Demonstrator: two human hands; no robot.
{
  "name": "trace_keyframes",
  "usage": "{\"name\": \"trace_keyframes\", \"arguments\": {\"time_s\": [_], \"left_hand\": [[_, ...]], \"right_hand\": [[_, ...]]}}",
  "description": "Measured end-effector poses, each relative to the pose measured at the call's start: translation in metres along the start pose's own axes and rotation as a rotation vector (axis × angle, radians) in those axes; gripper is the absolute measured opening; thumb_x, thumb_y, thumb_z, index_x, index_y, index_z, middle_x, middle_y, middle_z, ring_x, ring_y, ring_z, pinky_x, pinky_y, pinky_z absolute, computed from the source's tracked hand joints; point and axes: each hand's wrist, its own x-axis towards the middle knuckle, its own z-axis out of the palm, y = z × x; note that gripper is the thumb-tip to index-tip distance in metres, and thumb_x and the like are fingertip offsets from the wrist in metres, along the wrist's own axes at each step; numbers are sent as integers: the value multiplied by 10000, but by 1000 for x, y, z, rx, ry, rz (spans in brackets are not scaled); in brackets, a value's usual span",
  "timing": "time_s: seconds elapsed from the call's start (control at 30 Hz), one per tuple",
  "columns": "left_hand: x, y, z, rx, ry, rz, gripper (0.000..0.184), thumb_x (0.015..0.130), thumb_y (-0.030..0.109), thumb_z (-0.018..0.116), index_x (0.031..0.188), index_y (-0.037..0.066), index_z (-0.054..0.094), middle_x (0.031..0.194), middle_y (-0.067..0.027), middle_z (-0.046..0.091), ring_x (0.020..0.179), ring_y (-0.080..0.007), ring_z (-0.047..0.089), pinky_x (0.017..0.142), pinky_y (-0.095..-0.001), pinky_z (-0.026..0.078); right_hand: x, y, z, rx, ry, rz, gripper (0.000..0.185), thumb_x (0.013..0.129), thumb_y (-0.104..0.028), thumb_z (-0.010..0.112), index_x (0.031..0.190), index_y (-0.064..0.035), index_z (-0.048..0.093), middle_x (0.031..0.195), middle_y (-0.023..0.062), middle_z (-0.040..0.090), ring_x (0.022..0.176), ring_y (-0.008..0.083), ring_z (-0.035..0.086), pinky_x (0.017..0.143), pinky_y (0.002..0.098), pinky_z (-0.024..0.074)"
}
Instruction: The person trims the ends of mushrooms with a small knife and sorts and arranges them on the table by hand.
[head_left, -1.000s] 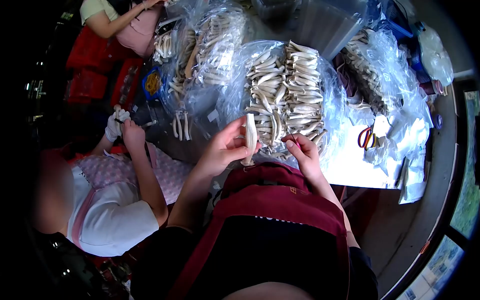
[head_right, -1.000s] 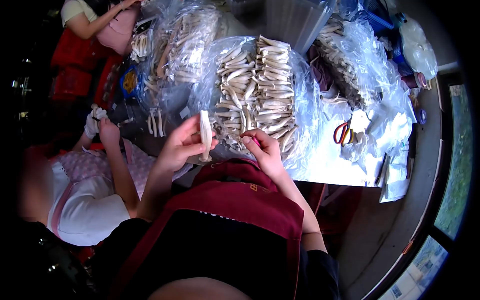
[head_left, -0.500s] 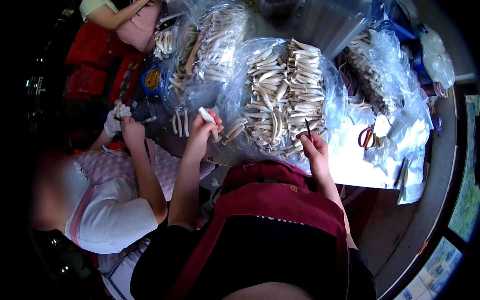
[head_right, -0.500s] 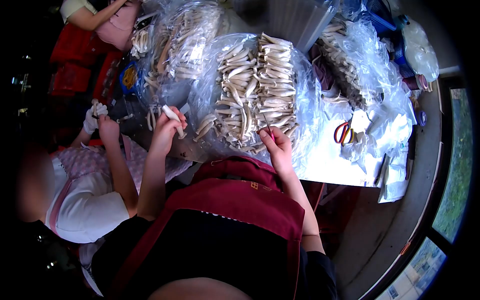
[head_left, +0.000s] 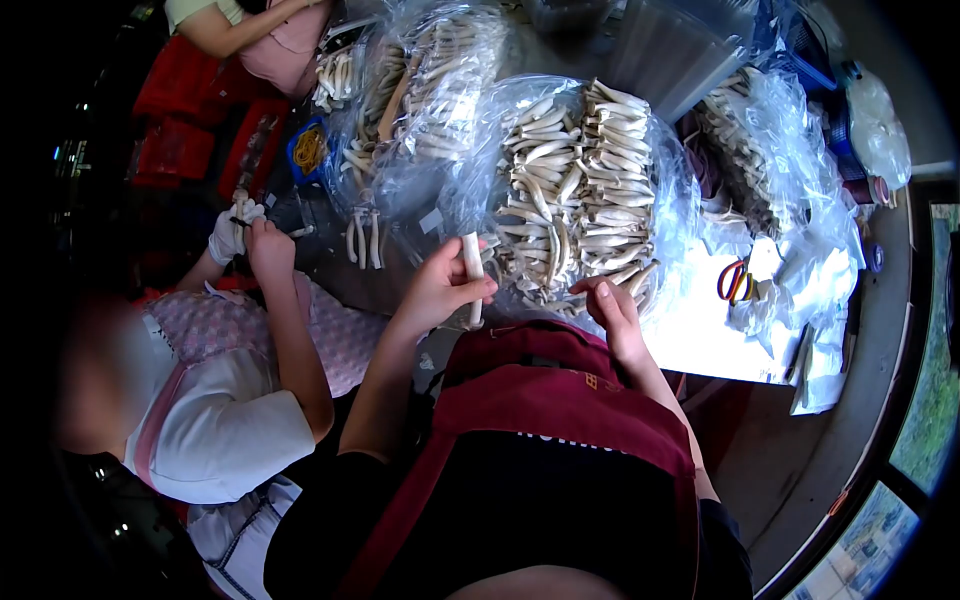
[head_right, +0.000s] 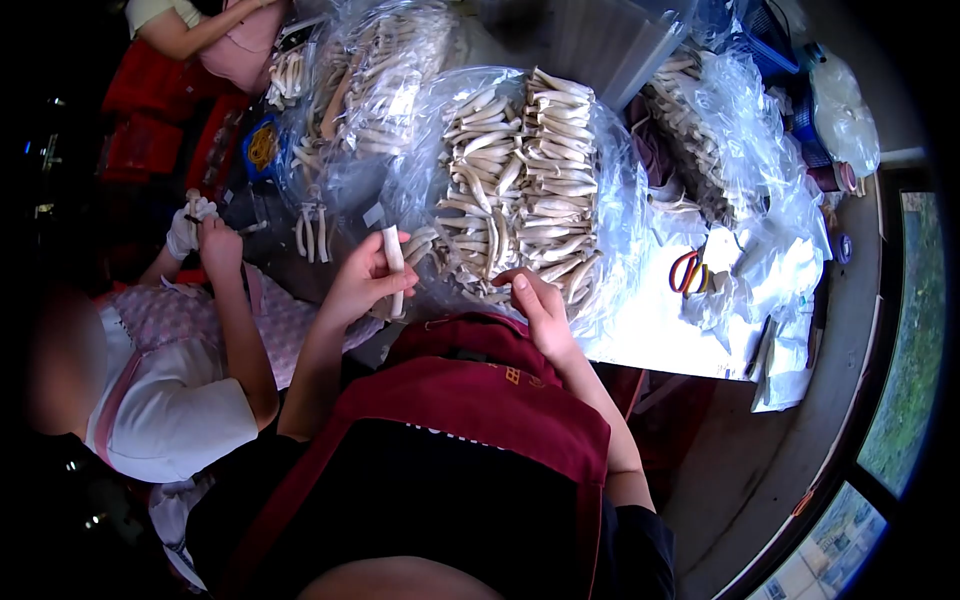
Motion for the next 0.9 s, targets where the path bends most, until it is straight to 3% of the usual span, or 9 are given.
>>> {"name": "trace_keyframes", "arguments": {"time_s": [0.07,0.1,0.17,0.2,0.23,0.3,0.37,0.53,0.9], "left_hand": [[-8,18,9,39,-71,-44,507,767,36,626,1202,16,366,784,-65,569,610,-110,562,536,-231,462],[-13,22,18,49,-50,-4,423,827,86,568,1200,18,382,703,-35,527,482,-69,471,435,-193,382],[-18,28,27,-71,-111,14,368,865,134,510,1196,21,394,673,-24,502,455,-56,427,414,-183,350],[-20,30,31,-192,-171,32,331,903,181,453,1191,24,405,643,-14,478,429,-44,384,392,-173,317],[-23,30,39,-236,-168,67,405,946,298,309,1196,-8,402,605,-3,431,401,-35,321,361,-171,260],[-27,33,47,-285,-203,55,430,945,325,301,1205,0,410,601,9,438,403,-32,328,366,-178,260],[-30,39,56,-357,-237,20,510,941,386,275,1224,-20,401,556,40,411,409,-26,322,379,-183,244],[-34,43,62,-388,-229,-58,509,938,388,290,1231,-13,400,539,47,396,425,-28,313,402,-177,223],[-37,49,64,-334,-280,-35,514,943,377,274,1283,0,352,548,22,430,429,-38,356,404,-172,286]], "right_hand": [[2,-7,11,-50,-16,-67,273,892,-243,476,918,12,571,610,26,501,593,112,453,595,216,371],[1,-15,19,-194,-22,-187,255,884,-234,489,897,9,567,605,49,506,575,126,475,573,236,382],[1,-26,31,-396,-20,-434,197,847,-206,545,844,-9,554,595,108,520,525,197,543,500,304,412],[-1,-33,34,-395,-18,-434,197,847,-206,545,844,-9,554,595,108,520,525,197,543,500,304,412],[-4,-42,37,-444,-37,-497,193,832,-206,564,842,-14,554,599,109,533,520,224,551,488,311,418],[-3,-54,44,-523,-37,-693,200,787,-212,614,829,-27,553,596,99,549,504,255,560,461,321,431],[-4,-61,47,-562,-40,-734,201,780,-216,619,820,-31,551,598,97,553,505,257,562,461,324,434],[-7,-66,49,-628,-31,-781,213,771,-239,623,805,-43,548,599,89,557,507,255,567,454,332,433],[-13,-75,46,-588,-14,-754,208,754,-192,640,792,-9,551,626,113,563,516,269,549,482,319,419]]}}
